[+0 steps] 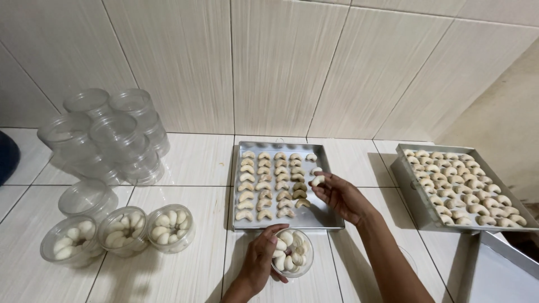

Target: Packaging crescent cookies from a tray into plastic containers

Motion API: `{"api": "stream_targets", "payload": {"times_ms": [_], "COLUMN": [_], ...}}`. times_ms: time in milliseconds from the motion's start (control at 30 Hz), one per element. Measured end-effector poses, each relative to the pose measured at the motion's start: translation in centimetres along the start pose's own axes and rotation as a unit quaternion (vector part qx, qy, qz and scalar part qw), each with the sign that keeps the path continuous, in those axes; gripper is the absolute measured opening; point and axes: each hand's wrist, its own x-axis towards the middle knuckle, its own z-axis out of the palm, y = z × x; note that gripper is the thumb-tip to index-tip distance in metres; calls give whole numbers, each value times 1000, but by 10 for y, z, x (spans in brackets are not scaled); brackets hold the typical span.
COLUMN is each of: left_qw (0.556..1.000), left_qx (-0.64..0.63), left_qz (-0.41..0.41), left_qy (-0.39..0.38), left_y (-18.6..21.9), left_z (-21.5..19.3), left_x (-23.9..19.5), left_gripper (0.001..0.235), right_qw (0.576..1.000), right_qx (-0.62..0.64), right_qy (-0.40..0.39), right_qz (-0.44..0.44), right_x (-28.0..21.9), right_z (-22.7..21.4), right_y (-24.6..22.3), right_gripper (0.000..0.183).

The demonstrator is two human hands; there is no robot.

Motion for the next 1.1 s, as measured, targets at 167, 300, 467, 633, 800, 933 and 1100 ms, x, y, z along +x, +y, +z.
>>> {"api": "stream_targets", "payload": {"times_ms": [167, 300, 467, 633, 800, 933, 1100], "left_qw": [1000, 999, 997, 996, 996, 996, 995], "left_qx": [-24, -48, -61, -47, -52, -29, -34], "left_qz": [-19, -12, 19, 54, 55, 53, 27], "left_qy": [5, 23, 44, 47, 54, 63, 85], "left_y": [-1, -4, -9, -8, -12, -5, -9], "left_z": [-1, -4, -4, -2, -4, -3, -2], "left_x": [-1, -2, 0, -1, 0, -2, -1], "left_gripper": [62, 60, 58, 59, 59, 66, 59], "right_qw": [1000, 999, 997, 991, 976, 974, 980], "right_qx": [13, 7, -54, -113, -192, -193, -163], "right_qy": [1, 33, 43, 49, 59, 37, 16], "right_qz": [8, 7, -22, -51, -82, -109, -115], "right_x": [-5, -12, -27, -49, -65, -70, -71], "right_z": [-12, -14, -8, 19, 39, 44, 43], "right_y": [15, 28, 37, 28, 23, 24, 27], "right_gripper": [32, 38, 27, 23, 31, 29, 30]}}
